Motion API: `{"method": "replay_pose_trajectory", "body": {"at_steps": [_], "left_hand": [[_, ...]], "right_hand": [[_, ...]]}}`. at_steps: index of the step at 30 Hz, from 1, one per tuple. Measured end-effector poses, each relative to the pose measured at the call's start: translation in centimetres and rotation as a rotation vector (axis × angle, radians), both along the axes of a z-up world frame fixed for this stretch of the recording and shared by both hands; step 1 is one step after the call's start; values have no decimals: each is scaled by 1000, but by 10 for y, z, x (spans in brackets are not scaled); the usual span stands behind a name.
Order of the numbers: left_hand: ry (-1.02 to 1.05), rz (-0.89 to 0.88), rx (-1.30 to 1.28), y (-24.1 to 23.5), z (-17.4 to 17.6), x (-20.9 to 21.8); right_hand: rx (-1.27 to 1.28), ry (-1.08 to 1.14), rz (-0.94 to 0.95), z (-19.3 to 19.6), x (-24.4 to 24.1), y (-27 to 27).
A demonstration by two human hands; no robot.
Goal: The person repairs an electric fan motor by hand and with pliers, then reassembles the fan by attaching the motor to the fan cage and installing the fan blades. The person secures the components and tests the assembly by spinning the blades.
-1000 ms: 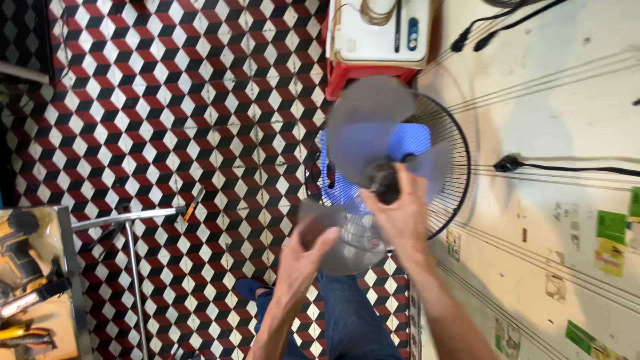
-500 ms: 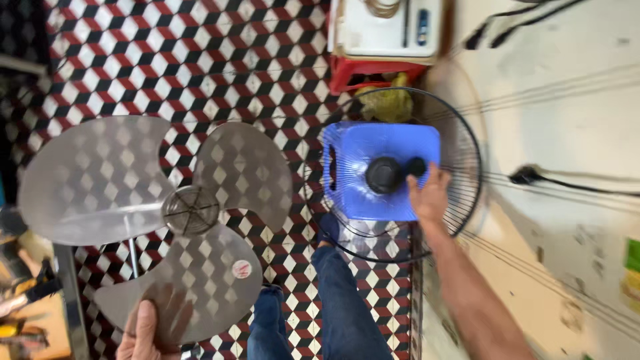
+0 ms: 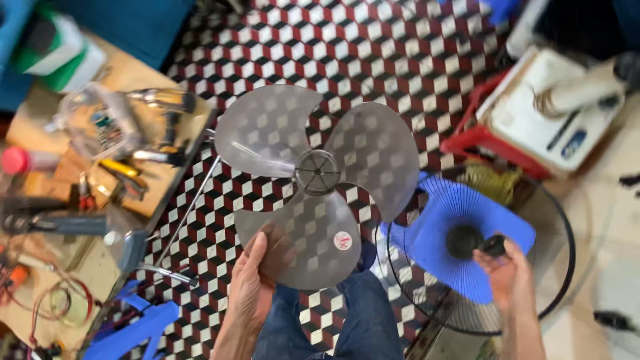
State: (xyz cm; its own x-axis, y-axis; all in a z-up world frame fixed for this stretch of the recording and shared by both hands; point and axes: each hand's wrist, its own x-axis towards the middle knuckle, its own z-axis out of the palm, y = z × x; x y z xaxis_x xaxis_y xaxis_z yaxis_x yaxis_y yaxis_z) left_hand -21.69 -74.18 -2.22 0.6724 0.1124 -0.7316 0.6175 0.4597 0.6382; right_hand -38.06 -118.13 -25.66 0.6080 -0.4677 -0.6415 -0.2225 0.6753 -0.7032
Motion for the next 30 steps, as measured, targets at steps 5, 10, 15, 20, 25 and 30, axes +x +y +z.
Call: {"method": "replay_pose_trajectory", "body": {"at_steps": [5, 10, 15, 20, 25, 30], "left_hand": [[-178, 86, -99, 55, 38, -20], [-374, 235, -231, 144, 67, -51], [-542, 400, -260, 254, 96, -75], [-723, 487, -266, 365, 114, -92], [-766, 577, -239, 444, 121, -98], [-754, 633, -210, 496, 121, -96]], "right_hand": [[482, -317, -23, 128, 72, 112], [539, -488, 447, 222, 164, 236], [133, -449, 836, 317, 193, 382], [120, -483, 989, 356, 200, 518], [44, -536, 1102, 374, 215, 611], [-120, -529, 1124, 382, 242, 660]]}}
